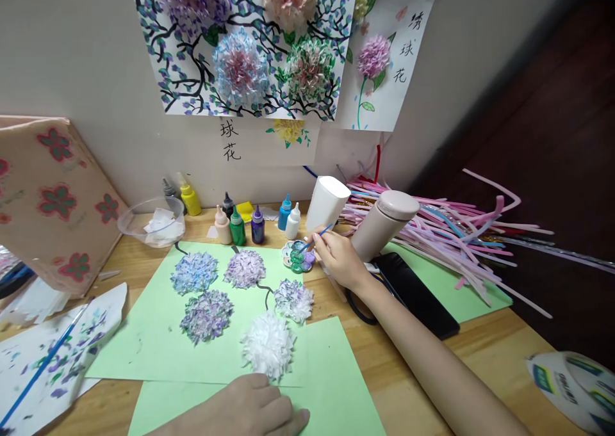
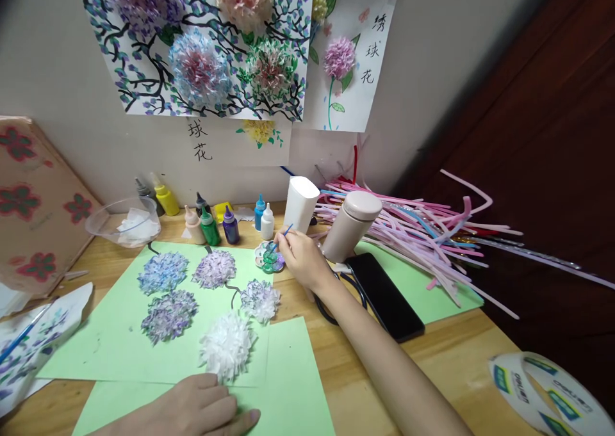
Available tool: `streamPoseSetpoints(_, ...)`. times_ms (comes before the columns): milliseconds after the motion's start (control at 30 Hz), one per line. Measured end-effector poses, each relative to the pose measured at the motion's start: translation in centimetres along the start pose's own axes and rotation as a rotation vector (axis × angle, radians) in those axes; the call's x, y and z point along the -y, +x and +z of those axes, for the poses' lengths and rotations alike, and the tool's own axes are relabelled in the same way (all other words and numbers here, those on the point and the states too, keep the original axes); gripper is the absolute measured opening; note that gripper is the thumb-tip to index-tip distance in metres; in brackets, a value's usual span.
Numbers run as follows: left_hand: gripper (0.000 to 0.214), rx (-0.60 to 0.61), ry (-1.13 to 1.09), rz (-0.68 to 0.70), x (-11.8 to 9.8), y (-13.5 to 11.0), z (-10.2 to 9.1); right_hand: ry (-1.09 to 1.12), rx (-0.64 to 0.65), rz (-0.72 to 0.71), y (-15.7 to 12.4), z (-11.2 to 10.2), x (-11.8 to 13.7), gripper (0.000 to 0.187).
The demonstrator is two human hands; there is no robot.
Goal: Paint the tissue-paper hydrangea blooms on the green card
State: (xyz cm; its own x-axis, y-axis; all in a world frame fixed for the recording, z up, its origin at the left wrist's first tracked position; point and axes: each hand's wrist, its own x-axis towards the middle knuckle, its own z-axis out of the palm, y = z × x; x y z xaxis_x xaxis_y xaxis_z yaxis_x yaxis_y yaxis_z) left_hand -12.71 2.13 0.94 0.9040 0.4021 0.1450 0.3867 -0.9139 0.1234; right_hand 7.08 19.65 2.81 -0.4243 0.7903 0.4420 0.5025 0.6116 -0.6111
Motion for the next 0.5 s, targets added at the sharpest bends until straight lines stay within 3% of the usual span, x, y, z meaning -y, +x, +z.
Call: streamPoseSetpoints(500, 0.033, -0.045, -0.038, 0.005, 0.02, -0.17, 0.49, -0.015, -0.033, -0.014, 0.03, 0.17, 0.05, 0.025)
